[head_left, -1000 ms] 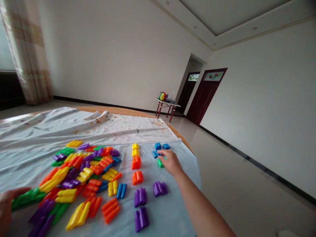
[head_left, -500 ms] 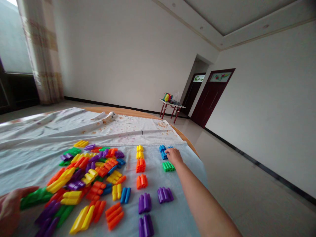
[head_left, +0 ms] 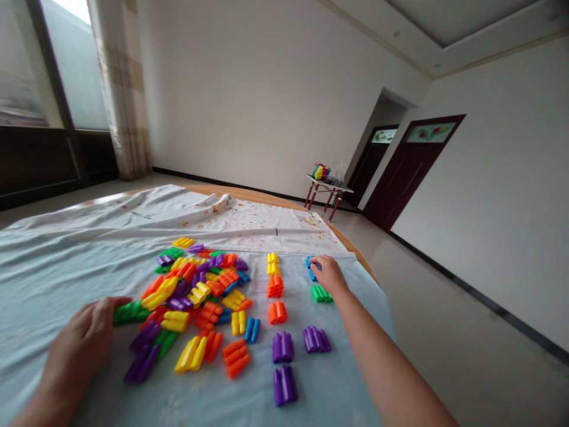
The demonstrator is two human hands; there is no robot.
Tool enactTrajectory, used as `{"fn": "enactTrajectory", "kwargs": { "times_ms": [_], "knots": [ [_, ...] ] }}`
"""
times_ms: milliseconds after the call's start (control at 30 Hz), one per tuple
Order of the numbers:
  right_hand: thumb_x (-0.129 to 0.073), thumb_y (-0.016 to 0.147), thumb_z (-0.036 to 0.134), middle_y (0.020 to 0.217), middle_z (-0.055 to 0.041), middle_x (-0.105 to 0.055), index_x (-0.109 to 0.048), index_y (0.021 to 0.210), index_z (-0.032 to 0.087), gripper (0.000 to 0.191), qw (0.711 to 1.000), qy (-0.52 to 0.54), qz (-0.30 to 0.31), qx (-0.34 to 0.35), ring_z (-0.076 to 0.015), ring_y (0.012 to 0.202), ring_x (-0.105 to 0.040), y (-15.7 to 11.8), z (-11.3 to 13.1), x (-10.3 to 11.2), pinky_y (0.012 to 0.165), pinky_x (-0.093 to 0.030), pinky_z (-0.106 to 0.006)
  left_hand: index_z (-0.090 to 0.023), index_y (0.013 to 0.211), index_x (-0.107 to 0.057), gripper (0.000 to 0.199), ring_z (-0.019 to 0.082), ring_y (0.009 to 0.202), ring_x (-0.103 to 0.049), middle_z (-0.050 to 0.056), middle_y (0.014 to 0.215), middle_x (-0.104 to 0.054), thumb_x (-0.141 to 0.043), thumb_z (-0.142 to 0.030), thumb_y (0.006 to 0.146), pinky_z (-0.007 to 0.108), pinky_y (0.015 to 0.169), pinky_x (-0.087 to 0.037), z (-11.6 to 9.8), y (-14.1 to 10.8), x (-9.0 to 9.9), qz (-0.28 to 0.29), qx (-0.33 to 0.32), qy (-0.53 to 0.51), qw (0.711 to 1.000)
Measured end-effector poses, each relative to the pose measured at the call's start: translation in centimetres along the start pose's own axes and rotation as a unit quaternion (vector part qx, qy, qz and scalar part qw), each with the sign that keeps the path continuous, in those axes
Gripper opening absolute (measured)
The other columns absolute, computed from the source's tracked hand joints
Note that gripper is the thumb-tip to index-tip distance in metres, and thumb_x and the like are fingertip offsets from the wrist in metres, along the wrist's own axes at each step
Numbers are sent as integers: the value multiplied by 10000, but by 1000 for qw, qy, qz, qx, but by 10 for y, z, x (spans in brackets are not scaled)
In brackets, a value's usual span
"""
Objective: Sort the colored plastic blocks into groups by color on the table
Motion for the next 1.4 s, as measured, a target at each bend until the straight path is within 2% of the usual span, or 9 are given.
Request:
{"fn": "enactTrajectory", "kwargs": {
  "times_ms": [100,200,300,433,567,800,967,1233,1400],
  "knots": [
    [-524,845,194,977,-48,-669,-657,976,179,187,988,131,-14,84,-159,927,-587,-23,54,12,869,-424,-275,-207,829,-619,435,261,947,-568,84,931,-622,-245,-428,812,402,878,-437,3,-3,3,18,4,-26,999],
    [-558,834,209,959,-37,-671,-657,962,188,163,957,236,23,169,-161,945,-580,-58,115,16,888,-422,-294,-177,864,-624,434,255,978,-549,98,965,-606,-262,-411,821,389,914,-409,0,-5,3,17,-5,-40,999],
    [-574,834,219,968,-29,-668,-654,981,197,168,939,259,81,210,-159,958,-578,-88,161,8,912,-411,-298,-168,873,-618,423,238,983,-542,98,993,-598,-267,-400,833,367,916,-403,-3,-9,4,20,-12,-46,999],
    [-584,814,206,1095,-56,-630,-611,1100,183,288,945,214,116,219,-185,1053,-536,-98,194,-17,960,-387,-319,-184,870,-615,422,227,1015,-529,84,1029,-594,-265,-419,843,355,932,-392,-4,-12,5,24,-26,-48,998],
    [-513,819,157,1196,-117,-568,-537,1210,146,392,966,139,119,183,-226,1134,-484,-83,209,-40,966,-388,-353,-182,877,-621,450,224,1010,-528,86,1024,-589,-245,-427,840,349,931,-390,-4,-13,5,27,-30,-50,998],
    [-580,749,135,999,-76,-623,-616,1074,193,332,970,146,116,154,-222,1004,-532,-78,219,-58,920,-416,-354,-187,891,-631,463,228,967,-536,85,981,-590,-237,-423,829,353,882,-404,-6,-12,7,29,-24,-50,998],
    [-533,699,6,995,-52,-588,-560,1150,177,484,947,269,84,155,-162,960,-538,-93,210,-47,916,-424,-282,-174,901,-628,469,232,992,-527,92,1009,-587,-238,-425,834,355,903,-392,-5,-13,7,26,-23,-59,998],
    [-501,674,-72,981,-29,-566,-588,968,195,406,934,273,102,204,-162,1006,-506,-128,194,-29,948,-388,-298,-158,896,-627,472,213,973,-529,94,996,-589,-236,-417,847,329,912,-383,-6,-16,8,20,-25,-70,997],
    [-588,742,50,960,-27,-573,-585,910,197,223,937,274,106,190,-170,980,-525,-132,194,-29,911,-404,-305,-158,901,-627,470,213,967,-532,95,984,-593,-231,-407,848,331,904,-388,-6,-17,8,16,-25,-64,997]
  ]
}}
Point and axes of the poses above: each hand's wrist, its own y-axis towards the middle knuckle, its own x-axis out of the back of the hand, z = x × y, the point moved 1 cm from there along y, towards the middle knuckle
